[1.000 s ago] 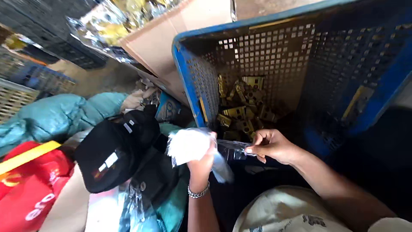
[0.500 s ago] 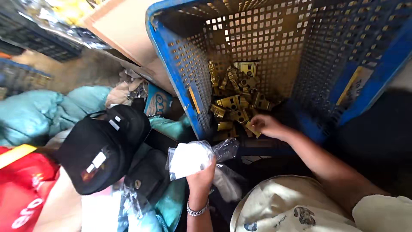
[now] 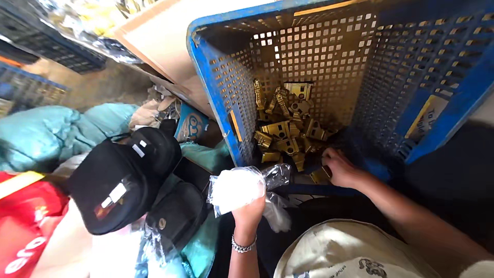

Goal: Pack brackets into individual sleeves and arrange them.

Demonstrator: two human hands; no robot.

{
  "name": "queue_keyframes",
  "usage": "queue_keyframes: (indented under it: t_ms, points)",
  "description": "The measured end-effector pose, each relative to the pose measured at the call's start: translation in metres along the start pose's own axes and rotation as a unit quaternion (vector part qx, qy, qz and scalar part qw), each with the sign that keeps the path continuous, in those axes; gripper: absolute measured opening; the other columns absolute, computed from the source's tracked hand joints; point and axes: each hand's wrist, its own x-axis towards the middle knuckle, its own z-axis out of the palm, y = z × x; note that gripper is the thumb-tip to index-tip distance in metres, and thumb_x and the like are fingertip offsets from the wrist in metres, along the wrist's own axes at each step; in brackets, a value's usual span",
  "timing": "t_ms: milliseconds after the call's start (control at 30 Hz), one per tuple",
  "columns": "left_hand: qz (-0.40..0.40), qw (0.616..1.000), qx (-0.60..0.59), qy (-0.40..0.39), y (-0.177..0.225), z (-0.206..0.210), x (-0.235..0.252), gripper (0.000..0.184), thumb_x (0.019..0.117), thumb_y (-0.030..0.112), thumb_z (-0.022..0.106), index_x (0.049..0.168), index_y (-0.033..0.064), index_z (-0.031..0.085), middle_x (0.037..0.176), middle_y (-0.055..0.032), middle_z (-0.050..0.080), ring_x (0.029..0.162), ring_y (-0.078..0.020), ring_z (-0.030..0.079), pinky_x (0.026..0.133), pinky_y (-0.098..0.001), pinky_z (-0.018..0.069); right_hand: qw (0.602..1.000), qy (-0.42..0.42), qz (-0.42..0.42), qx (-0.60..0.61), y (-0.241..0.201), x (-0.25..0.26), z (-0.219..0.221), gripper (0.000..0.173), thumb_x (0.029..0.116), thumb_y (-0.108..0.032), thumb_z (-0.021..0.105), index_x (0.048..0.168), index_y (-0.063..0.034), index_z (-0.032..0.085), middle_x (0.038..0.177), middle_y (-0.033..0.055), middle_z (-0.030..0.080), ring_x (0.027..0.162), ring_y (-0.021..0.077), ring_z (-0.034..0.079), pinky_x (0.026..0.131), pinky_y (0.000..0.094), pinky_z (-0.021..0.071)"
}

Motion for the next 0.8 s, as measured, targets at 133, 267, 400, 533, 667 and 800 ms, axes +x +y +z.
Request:
queue_keyframes:
  t_ms: [133, 267, 400, 533, 667, 800]
  points:
    - [0.054, 0.998, 0.007, -0.008, 0.007, 0.012, 0.002, 0.045, 0.0726, 0.001, 0.076, 0.108, -0.0209, 0.058, 0.100, -0.0078, 0.071, 0.099, 0.0035, 0.065, 0.093, -0.0151, 0.0522, 0.901, 0.153, 0.003, 0.405, -0.002, -0.040, -0.009, 0.053, 0.0803, 0.002, 0.074, 0.129, 0.0075, 0.054, 0.125, 0.0180, 0.061, 0.114, 0.0229, 0.061, 0.096, 0.0380, 0.0531]
    - [0.031, 0.998, -0.043, -0.024, 0.014, 0.018, -0.002, 0.044, 0.0718, -0.001, 0.076, 0.109, -0.0165, 0.058, 0.101, -0.0026, 0.070, 0.098, 0.0033, 0.064, 0.090, -0.0157, 0.0539, 0.744, 0.114, -0.224, 0.619, -0.012, -0.047, -0.030, 0.048, 0.0835, -0.017, 0.075, 0.126, -0.0214, 0.052, 0.108, -0.0078, 0.071, 0.098, 0.0077, 0.070, 0.087, 0.0306, 0.0612]
    - [-0.019, 0.994, -0.096, -0.044, 0.030, 0.020, -0.009, 0.039, 0.0738, -0.003, 0.075, 0.108, -0.0094, 0.059, 0.097, 0.0056, 0.069, 0.093, 0.0043, 0.066, 0.085, -0.0164, 0.0564, 0.731, -0.089, -0.313, 0.600, -0.044, -0.048, -0.041, 0.046, 0.0869, -0.012, 0.077, 0.124, -0.0258, 0.055, 0.109, -0.0003, 0.074, 0.080, 0.0167, 0.075, 0.063, 0.0322, 0.0656]
    - [0.002, 0.990, -0.092, -0.105, 0.033, 0.010, -0.010, 0.033, 0.0769, 0.001, 0.074, 0.105, -0.0109, 0.061, 0.096, 0.0026, 0.069, 0.093, 0.0032, 0.065, 0.085, -0.0173, 0.0555, 0.778, -0.205, -0.191, 0.562, -0.062, -0.050, -0.042, 0.055, 0.0869, -0.008, 0.067, 0.134, -0.0181, 0.041, 0.122, 0.0039, 0.069, 0.082, 0.0201, 0.075, 0.059, 0.0329, 0.0637]
    - [0.104, 0.980, 0.117, -0.127, 0.040, 0.004, -0.005, 0.033, 0.0810, 0.013, 0.075, 0.100, -0.0132, 0.067, 0.093, -0.0123, 0.071, 0.093, -0.0041, 0.067, 0.088, -0.0184, 0.0520, 0.860, 0.019, -0.177, 0.479, -0.084, -0.051, -0.028, 0.048, 0.0899, -0.009, 0.071, 0.132, -0.0016, 0.049, 0.103, 0.0031, 0.068, 0.083, 0.0076, 0.071, 0.074, 0.0256, 0.0619]
    - [0.142, 0.963, 0.219, -0.068, 0.030, 0.004, 0.006, 0.045, 0.0775, 0.020, 0.079, 0.099, -0.0172, 0.067, 0.092, -0.0221, 0.072, 0.093, -0.0123, 0.070, 0.089, -0.0238, 0.0528, 0.877, 0.252, -0.287, 0.291, -0.077, -0.044, -0.022, 0.045, 0.0890, -0.021, 0.073, 0.123, 0.0050, 0.058, 0.103, 0.0108, 0.071, 0.093, 0.0009, 0.068, 0.084, 0.0180, 0.0565]
